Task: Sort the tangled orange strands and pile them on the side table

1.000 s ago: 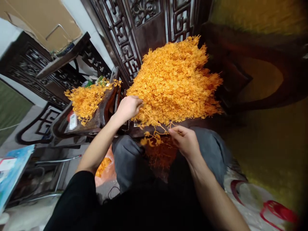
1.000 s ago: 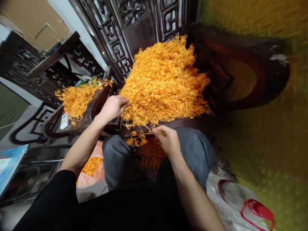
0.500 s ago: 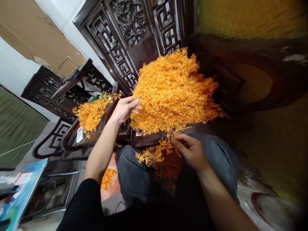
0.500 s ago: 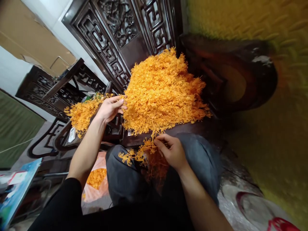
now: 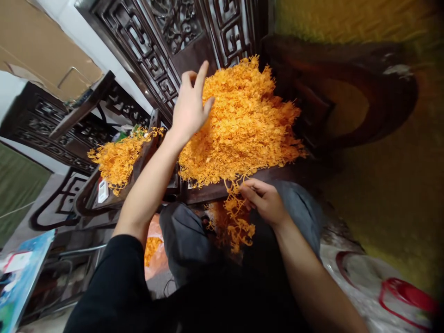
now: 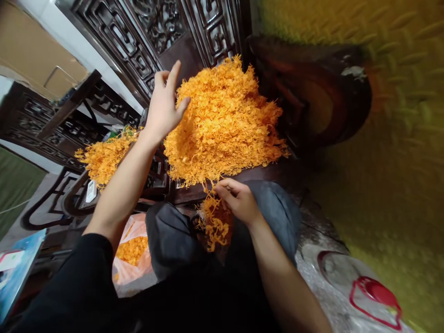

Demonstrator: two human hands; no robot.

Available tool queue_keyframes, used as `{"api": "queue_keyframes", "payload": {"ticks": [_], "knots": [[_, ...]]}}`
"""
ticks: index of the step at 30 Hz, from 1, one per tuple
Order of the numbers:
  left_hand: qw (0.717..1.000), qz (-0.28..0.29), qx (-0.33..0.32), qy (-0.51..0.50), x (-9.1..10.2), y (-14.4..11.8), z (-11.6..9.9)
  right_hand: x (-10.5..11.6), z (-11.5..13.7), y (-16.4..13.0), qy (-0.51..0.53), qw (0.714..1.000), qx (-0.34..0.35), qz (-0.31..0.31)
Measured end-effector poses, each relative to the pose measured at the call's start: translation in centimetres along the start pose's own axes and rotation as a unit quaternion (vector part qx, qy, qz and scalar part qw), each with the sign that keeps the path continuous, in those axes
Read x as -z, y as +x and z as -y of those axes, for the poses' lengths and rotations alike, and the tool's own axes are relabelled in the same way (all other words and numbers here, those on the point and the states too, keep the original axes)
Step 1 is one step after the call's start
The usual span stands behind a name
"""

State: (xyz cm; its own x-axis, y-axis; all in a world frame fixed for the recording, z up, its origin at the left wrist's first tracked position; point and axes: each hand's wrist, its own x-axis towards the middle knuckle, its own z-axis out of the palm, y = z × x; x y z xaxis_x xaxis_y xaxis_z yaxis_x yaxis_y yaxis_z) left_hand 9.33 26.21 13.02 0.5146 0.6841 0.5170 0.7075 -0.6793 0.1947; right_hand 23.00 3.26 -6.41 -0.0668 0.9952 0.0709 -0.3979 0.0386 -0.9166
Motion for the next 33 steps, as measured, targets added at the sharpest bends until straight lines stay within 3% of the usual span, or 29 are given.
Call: {"api": "queue_keyframes", "payload": {"ticks": [2, 4, 6, 8, 9, 10, 12, 15, 19, 22, 24, 26, 28, 30, 33], "knots": [[0.995, 0.025, -0.073, -0.066, 1.5, -4.0, -3.6, 0.2, -0.2, 0.1, 0.037, 0.999, 0.001, 0.000], [0.988, 0.054, -0.104, -0.102, 2.9, -8.8, -6.7, 0.2, -0.3, 0.1, 0.064, 0.998, 0.007, 0.008], [0.993, -0.021, -0.083, -0.086, 3.7, -13.6, -8.7, 0.2, -0.4, 0.0, 0.076, 0.997, 0.020, 0.013], [0.989, -0.130, 0.016, -0.070, 3.5, -18.0, -9.4, -0.1, -0.5, -0.1, 0.078, 0.996, 0.035, 0.012], [0.984, -0.129, 0.097, -0.074, 2.9, -19.8, -9.4, -0.2, -0.6, -0.3, 0.078, 0.996, 0.043, 0.010], [0.975, -0.081, 0.180, -0.098, 2.1, -21.3, -9.3, -0.4, -0.6, -0.4, 0.074, 0.996, 0.050, 0.009], [0.925, 0.013, 0.302, -0.230, 0.2, -23.4, -8.7, -0.8, -0.6, -0.6, 0.046, 0.997, 0.069, 0.009], [0.851, 0.041, 0.354, -0.386, -2.5, -24.4, -8.0, -1.5, 0.1, -0.9, -0.082, 0.986, 0.143, 0.025], [0.825, -0.006, 0.374, -0.423, -3.6, -23.9, -7.4, -2.2, 1.7, -1.3, -0.234, 0.927, 0.272, 0.109], [0.795, -0.063, 0.413, -0.440, -3.6, -23.8, -6.8, -2.5, 2.3, -1.8, -0.288, 0.894, 0.303, 0.161], [0.780, -0.093, 0.431, -0.445, -3.6, -23.9, -6.5, -2.9, 2.4, -2.3, -0.290, 0.895, 0.291, 0.173], [0.783, -0.097, 0.432, -0.436, -3.5, -24.2, -6.6, -3.6, 2.3, -2.6, -0.257, 0.930, 0.235, 0.121], [0.805, -0.082, 0.414, -0.416, -3.3, -24.4, -7.0, -4.6, 2.3, -2.7, -0.243, 0.957, 0.158, 0.011], [0.827, -0.057, 0.388, -0.404, -2.9, -24.6, -7.5, -5.7, 2.4, -2.3, -0.277, 0.950, 0.119, -0.083], [0.838, -0.035, 0.363, -0.406, -2.4, -24.9, -8.1, -6.6, 2.6, -1.5, -0.341, 0.921, 0.165, -0.088]]}}
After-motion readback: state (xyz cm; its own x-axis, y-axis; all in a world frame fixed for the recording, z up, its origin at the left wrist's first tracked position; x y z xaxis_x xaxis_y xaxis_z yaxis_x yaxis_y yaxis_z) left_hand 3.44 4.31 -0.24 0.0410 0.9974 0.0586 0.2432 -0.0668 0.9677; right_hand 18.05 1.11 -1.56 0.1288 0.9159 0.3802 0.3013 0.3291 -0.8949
